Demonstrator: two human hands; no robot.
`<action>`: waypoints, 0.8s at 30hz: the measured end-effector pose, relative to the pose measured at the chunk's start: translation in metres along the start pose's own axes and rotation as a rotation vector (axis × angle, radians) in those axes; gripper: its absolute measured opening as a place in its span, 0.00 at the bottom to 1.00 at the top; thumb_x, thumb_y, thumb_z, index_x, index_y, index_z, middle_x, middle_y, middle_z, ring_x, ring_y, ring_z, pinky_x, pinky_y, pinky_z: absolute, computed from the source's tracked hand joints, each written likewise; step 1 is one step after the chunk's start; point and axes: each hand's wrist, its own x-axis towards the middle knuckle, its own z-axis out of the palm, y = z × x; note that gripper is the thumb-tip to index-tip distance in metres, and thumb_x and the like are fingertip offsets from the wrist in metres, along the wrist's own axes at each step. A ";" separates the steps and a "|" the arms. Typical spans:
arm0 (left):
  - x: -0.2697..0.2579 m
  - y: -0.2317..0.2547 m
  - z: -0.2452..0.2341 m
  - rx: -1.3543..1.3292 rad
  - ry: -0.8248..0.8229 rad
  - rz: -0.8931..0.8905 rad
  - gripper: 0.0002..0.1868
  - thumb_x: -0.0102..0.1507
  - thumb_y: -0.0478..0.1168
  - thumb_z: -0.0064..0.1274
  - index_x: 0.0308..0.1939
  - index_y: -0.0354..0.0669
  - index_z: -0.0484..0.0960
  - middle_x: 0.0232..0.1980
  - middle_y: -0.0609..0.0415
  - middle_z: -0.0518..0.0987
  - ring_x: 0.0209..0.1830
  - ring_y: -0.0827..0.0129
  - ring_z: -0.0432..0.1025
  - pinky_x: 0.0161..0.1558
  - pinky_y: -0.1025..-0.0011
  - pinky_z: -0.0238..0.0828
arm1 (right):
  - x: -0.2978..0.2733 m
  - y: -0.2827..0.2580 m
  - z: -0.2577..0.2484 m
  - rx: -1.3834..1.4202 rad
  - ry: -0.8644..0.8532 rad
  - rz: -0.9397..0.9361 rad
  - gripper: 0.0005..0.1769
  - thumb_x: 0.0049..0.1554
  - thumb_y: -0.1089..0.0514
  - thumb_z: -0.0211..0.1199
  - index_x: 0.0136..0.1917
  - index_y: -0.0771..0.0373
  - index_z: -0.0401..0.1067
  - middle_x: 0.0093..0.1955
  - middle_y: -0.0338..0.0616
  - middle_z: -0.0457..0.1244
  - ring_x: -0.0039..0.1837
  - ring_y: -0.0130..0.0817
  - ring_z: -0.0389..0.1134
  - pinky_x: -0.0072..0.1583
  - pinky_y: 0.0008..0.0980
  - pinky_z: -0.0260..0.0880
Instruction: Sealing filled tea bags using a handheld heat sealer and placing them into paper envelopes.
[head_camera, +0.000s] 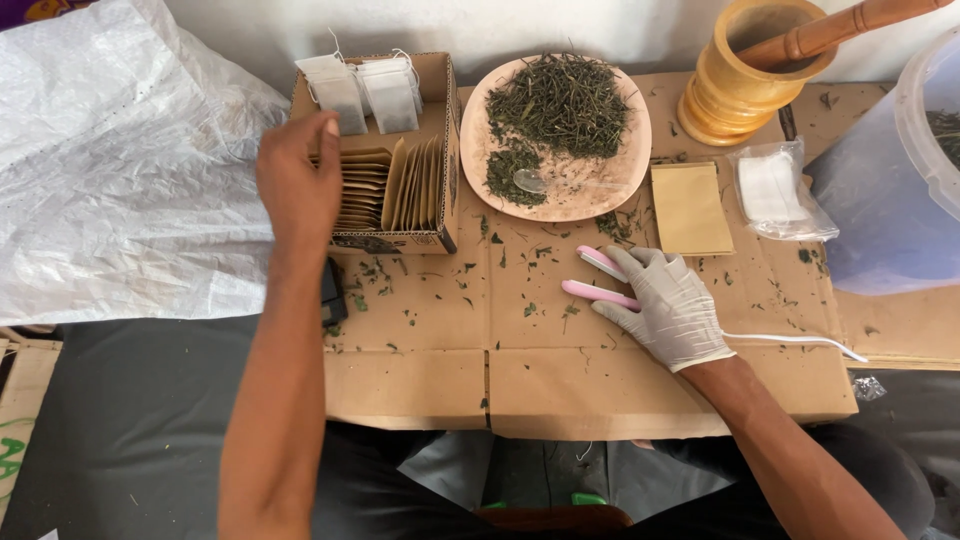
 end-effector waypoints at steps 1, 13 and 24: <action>0.010 0.000 -0.003 0.002 0.002 -0.004 0.09 0.81 0.44 0.59 0.61 0.56 0.93 0.51 0.60 0.89 0.58 0.58 0.81 0.65 0.53 0.74 | -0.001 -0.011 -0.017 -0.002 -0.002 -0.004 0.46 0.60 0.27 0.69 0.85 0.39 0.65 0.73 0.44 0.65 0.78 0.51 0.66 0.71 0.52 0.74; 0.096 -0.047 0.058 0.363 -0.645 -0.352 0.12 0.74 0.51 0.65 0.41 0.51 0.95 0.39 0.54 0.90 0.40 0.53 0.83 0.40 0.50 0.79 | -0.008 0.028 -0.025 0.174 0.253 -0.058 0.38 0.64 0.35 0.65 0.84 0.45 0.70 0.72 0.45 0.66 0.65 0.48 0.68 0.68 0.49 0.67; 0.107 -0.035 0.106 0.494 -0.833 -0.571 0.40 0.60 0.82 0.69 0.45 0.48 0.87 0.49 0.49 0.89 0.51 0.48 0.83 0.42 0.52 0.73 | -0.011 0.031 -0.031 0.287 0.275 -0.045 0.34 0.65 0.39 0.65 0.82 0.46 0.72 0.75 0.41 0.66 0.72 0.45 0.66 0.74 0.47 0.64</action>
